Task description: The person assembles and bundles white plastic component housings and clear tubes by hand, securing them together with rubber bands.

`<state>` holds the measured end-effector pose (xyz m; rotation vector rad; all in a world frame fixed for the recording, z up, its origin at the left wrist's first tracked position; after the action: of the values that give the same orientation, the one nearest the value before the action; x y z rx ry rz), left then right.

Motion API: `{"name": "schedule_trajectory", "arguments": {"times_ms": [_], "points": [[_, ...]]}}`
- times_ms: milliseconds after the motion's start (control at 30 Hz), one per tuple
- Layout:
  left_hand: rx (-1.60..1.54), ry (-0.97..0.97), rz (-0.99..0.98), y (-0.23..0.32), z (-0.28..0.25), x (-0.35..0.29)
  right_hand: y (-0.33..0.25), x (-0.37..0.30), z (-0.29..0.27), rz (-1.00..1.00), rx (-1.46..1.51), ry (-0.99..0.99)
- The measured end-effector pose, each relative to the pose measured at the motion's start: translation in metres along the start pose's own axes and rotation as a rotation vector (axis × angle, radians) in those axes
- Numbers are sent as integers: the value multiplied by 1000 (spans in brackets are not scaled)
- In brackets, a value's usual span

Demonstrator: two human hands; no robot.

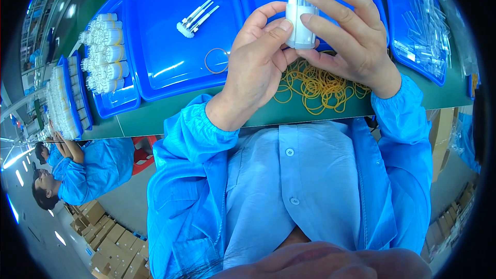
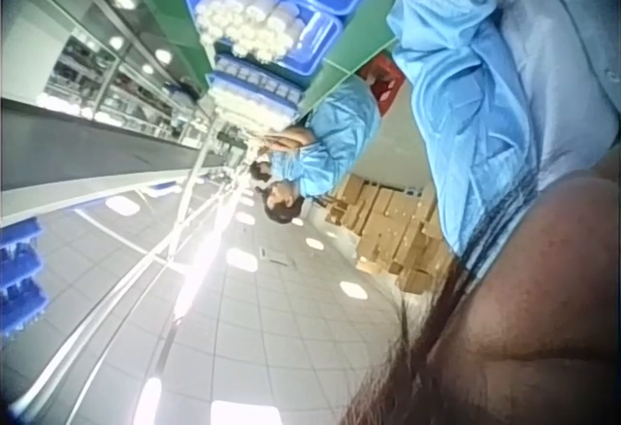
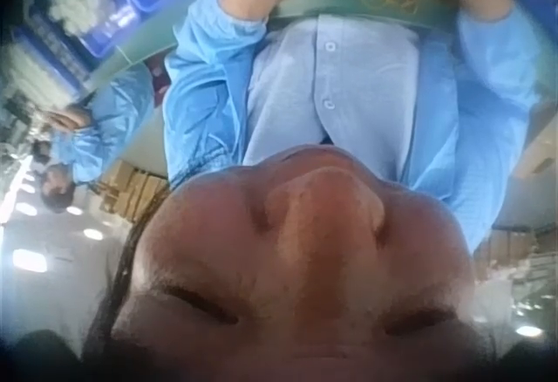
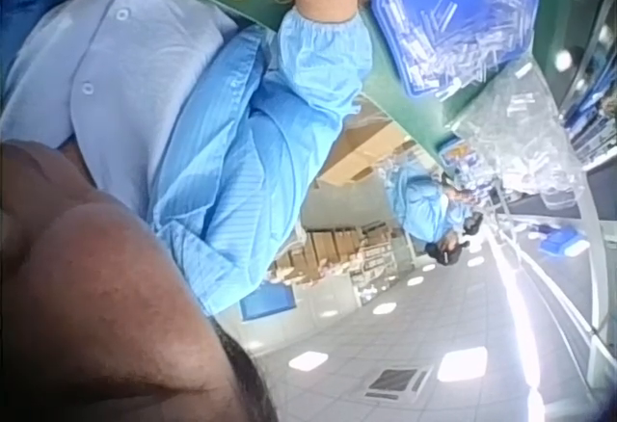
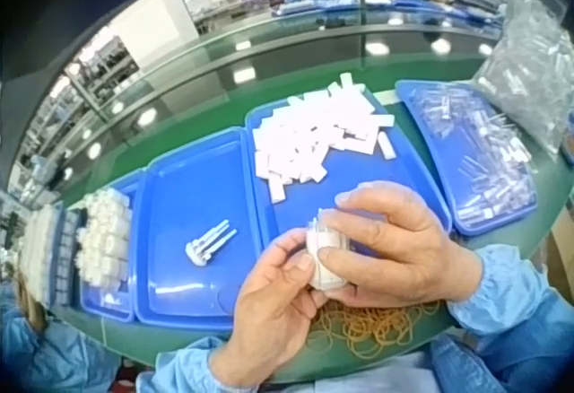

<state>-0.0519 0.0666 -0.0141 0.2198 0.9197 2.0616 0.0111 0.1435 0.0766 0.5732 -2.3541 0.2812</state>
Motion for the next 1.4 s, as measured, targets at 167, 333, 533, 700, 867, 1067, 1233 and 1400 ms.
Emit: {"name": "schedule_trajectory", "arguments": {"times_ms": [167,333,533,700,867,1067,1233,1400], "points": [[-26,-39,-33,0,5,1,-4,1,2,-19,1,-22],[156,-100,-66,-5,7,2,10,12,-7,157,151,-40],[297,-16,128,15,1,-1,12,-26,-5,173,349,-227],[778,64,365,35,4,-6,-25,-36,23,139,141,-409],[1019,63,723,53,13,-14,-30,-31,29,89,20,-444],[1103,51,894,58,21,-26,-31,-26,30,162,75,-397],[1171,45,899,59,24,-28,-30,-24,28,173,123,-349],[1064,50,835,56,20,-23,-7,-22,22,306,303,-318]]}}
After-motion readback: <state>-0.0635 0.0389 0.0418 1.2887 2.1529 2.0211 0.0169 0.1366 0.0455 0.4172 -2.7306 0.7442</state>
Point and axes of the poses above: each hand's wrist, its own x-axis towards the middle knuckle, its own z-axis out of the palm, y = z × x, the point moved 9 cm from there along x, towards the middle knuckle, and after that the axes turned 1 degree about x, right-handed, at the moved point
